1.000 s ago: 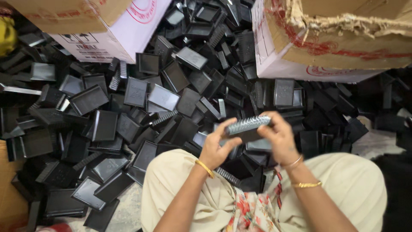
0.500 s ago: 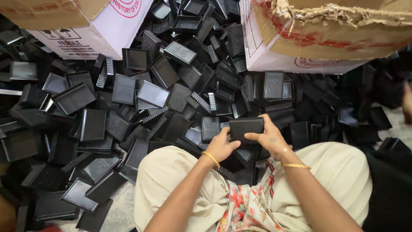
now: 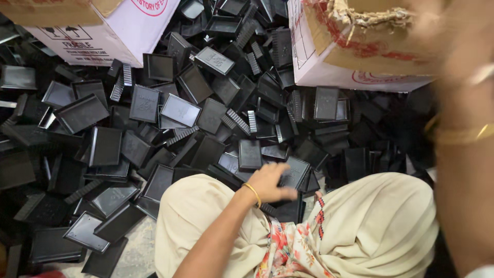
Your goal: The person sits on the floor among large piles of black plastic boxes and picks them up one at a time, turning each over in both hands and placing it back or tossing it toward a cardboard box. Other people nearby handle the same boxes.
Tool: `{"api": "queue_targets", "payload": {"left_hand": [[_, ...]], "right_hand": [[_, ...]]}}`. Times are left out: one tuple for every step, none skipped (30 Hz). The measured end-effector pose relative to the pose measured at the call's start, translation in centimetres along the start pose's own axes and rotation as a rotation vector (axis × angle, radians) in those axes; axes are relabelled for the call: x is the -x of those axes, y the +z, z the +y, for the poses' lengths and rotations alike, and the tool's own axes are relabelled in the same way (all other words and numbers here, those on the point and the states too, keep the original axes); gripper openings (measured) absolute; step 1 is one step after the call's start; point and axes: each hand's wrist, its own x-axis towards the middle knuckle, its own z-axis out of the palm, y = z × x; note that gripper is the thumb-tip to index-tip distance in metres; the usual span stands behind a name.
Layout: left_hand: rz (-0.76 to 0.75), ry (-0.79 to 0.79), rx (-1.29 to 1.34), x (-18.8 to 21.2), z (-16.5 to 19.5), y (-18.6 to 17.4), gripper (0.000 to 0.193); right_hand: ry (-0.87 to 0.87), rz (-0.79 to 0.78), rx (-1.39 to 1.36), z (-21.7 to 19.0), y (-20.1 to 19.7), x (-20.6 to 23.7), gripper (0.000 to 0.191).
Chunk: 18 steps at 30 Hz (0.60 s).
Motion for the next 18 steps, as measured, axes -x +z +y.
{"api": "queue_targets", "payload": {"left_hand": [[-0.096, 0.035, -0.092, 0.6, 0.3, 0.1, 0.093], [-0.118, 0.019, -0.138, 0.9, 0.5, 0.2, 0.088], [-0.143, 0.004, -0.187, 1.1, 0.6, 0.3, 0.084], [-0.173, -0.007, -0.241, 1.3, 0.5, 0.4, 0.082], [-0.141, -0.079, -0.243, 1.3, 0.3, 0.4, 0.068], [-0.107, -0.148, -0.246, 1.1, -0.1, 0.3, 0.055], [-0.07, -0.217, -0.25, 0.8, -0.7, 0.1, 0.042], [0.005, -0.24, -0.23, 0.5, -1.2, -0.2, 0.033], [0.081, -0.267, -0.208, 0.3, -1.8, -0.7, 0.024], [0.156, -0.297, -0.184, 0.2, -2.3, -1.4, 0.017], [0.293, -0.278, -0.06, 0.4, -2.5, -2.0, 0.016], [0.429, -0.255, 0.063, 0.7, -2.7, -2.8, 0.015], [0.571, -0.22, 0.183, 0.5, -2.9, -4.0, 0.014], [0.692, -0.259, 0.306, 0.2, -3.0, -5.4, 0.02], [0.81, -0.305, 0.432, 0.2, -2.9, -6.7, 0.026], [0.844, -0.371, 0.675, 0.3, -2.8, -8.1, 0.039], [0.868, -0.439, 0.919, 0.4, -2.5, -9.3, 0.054], [0.886, -0.395, 1.017, 0.5, -2.0, -10.1, 0.062]], "right_hand": [[-0.127, -0.015, -0.133, -2.2, -0.1, 1.7, 0.052], [-0.201, -0.278, -0.301, -5.5, 0.3, 4.2, 0.05], [-0.271, -0.709, -0.412, -9.0, 1.0, 6.8, 0.049], [-0.388, -1.063, -0.469, -12.3, 1.8, 9.5, 0.047], [-0.503, -1.196, -0.522, -14.6, 2.2, 12.3, 0.071], [-0.646, -1.155, -0.438, -16.8, 2.9, 14.9, 0.086], [-0.647, -1.116, -0.456, -17.7, 3.7, 16.6, 0.091], [-0.653, -1.079, -0.474, -18.4, 4.5, 17.8, 0.096], [-0.639, -1.191, -0.433, -18.7, 5.1, 18.4, 0.091], [-0.625, -1.305, -0.392, -18.5, 5.3, 18.4, 0.087], [-0.607, -1.424, -0.351, -17.9, 5.3, 17.7, 0.084], [-0.511, -1.405, -0.493, -17.0, 4.7, 16.6, 0.081], [-0.411, -1.37, -0.624, -15.9, 4.1, 15.0, 0.079], [-0.339, -1.278, -0.617, -14.5, 3.4, 12.9, 0.073], [-0.271, -1.191, -0.613, -12.5, 2.6, 10.5, 0.067], [-0.234, -0.967, -0.533, -10.5, 1.9, 8.3, 0.062], [-0.23, -0.686, -0.33, -8.0, 1.4, 5.7, 0.057], [-0.23, -0.345, -0.236, -5.4, 1.1, 3.4, 0.047]]}}
